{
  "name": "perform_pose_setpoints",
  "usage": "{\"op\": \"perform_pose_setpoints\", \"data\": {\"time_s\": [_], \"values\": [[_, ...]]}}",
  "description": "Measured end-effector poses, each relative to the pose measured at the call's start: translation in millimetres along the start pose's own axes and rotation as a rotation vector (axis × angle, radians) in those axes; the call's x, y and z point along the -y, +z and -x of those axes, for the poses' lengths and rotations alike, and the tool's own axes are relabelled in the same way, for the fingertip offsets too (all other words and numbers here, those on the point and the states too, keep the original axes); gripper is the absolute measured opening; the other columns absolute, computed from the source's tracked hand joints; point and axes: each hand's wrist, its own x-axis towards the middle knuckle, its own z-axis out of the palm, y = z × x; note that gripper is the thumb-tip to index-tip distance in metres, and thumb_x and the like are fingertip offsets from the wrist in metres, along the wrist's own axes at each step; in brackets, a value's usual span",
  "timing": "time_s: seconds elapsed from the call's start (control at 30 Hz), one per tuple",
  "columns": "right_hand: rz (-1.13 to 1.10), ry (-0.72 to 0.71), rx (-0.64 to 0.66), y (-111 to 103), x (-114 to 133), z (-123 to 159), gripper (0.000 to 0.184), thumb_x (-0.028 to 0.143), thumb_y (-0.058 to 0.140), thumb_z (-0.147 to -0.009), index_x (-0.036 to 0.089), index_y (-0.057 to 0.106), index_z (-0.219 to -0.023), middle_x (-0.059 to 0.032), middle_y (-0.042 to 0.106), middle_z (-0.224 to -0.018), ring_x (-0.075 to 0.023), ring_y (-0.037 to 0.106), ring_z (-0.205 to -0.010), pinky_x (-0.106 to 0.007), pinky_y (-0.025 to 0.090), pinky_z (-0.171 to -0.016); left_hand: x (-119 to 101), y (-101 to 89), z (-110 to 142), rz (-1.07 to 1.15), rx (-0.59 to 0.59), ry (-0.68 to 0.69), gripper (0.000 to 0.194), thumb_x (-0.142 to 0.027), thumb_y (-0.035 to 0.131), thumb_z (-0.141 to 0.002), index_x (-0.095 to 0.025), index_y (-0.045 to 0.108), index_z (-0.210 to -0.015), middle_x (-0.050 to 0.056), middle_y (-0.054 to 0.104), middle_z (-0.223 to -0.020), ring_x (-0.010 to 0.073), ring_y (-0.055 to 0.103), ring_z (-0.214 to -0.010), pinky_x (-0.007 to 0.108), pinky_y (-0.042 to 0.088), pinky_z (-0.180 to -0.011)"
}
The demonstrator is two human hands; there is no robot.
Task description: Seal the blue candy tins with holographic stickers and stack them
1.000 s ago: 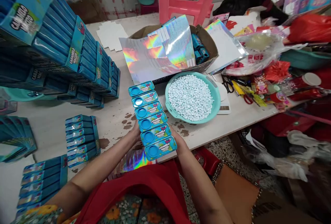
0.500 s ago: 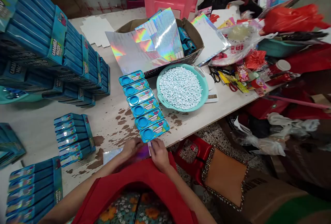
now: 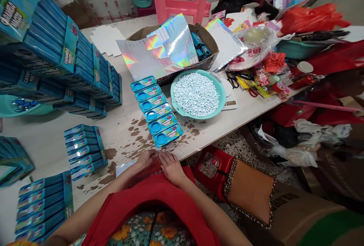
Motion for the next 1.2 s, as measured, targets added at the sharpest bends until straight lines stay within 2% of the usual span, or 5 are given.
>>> {"op": "perform_pose_setpoints", "data": {"time_s": [0.2,0.4,0.6,0.73,1.2], "values": [[0.071,0.002,-0.031,-14,-1,-2,0.009,0.02,0.057,-0.083,0.018,0.062,-0.09,-0.0072,0.065,-0.096,-0.0219,0.054,-0.094,-0.035,0.041,-0.082,0,0.7,-3,-0.052,-0.037,0.018,0.024,-0.023,0.041,-0.083,-0.017,0.065,-0.081,0.004,0.065,-0.078,0.0151,0.055,-0.072,0.023,0.033,-0.063],[-0.029,0.048,-0.065,-66,5,1,0.014,0.02,0.05,-0.088,0.017,0.06,-0.079,-0.0044,0.061,-0.075,-0.0168,0.053,-0.073,-0.028,0.039,-0.068,-10,-3.2,7,-0.073,-0.16,0.006,0.027,-0.027,0.04,-0.086,-0.015,0.064,-0.09,0.01,0.064,-0.091,0.0217,0.055,-0.088,0.031,0.037,-0.08],[-0.429,0.102,-0.122,-164,29,-3,0.011,0.024,0.054,-0.087,0.019,0.059,-0.078,-0.0016,0.059,-0.071,-0.0126,0.054,-0.067,-0.022,0.04,-0.062,-52,-63.2,82,0.546,-0.145,0.45,0.045,-0.046,0.045,-0.085,-0.02,0.05,-0.121,0.01,0.054,-0.122,0.0219,0.05,-0.108,0.033,0.039,-0.091],[-0.6,0.16,-0.1,-211,46,-15,0.008,0.022,0.056,-0.085,0.019,0.058,-0.078,0.0002,0.059,-0.073,-0.0107,0.054,-0.067,-0.02,0.04,-0.06,-84,-96.0,110,0.626,0.03,0.452,0.027,-0.041,0.057,-0.081,-0.017,0.062,-0.092,0.005,0.064,-0.089,0.0161,0.056,-0.081,0.026,0.043,-0.076],[-0.299,0.269,-0.365,-263,44,-65,0.009,0.022,0.053,-0.087,0.02,0.06,-0.082,-0.0025,0.061,-0.081,-0.0179,0.049,-0.08,-0.031,0.038,-0.072,-138,-135.7,112,0.797,-0.294,0.364,0.014,-0.032,0.048,-0.088,-0.019,0.045,-0.09,-0.002,0.046,-0.078,0.009,0.044,-0.068,0.02,0.037,-0.06]]}}
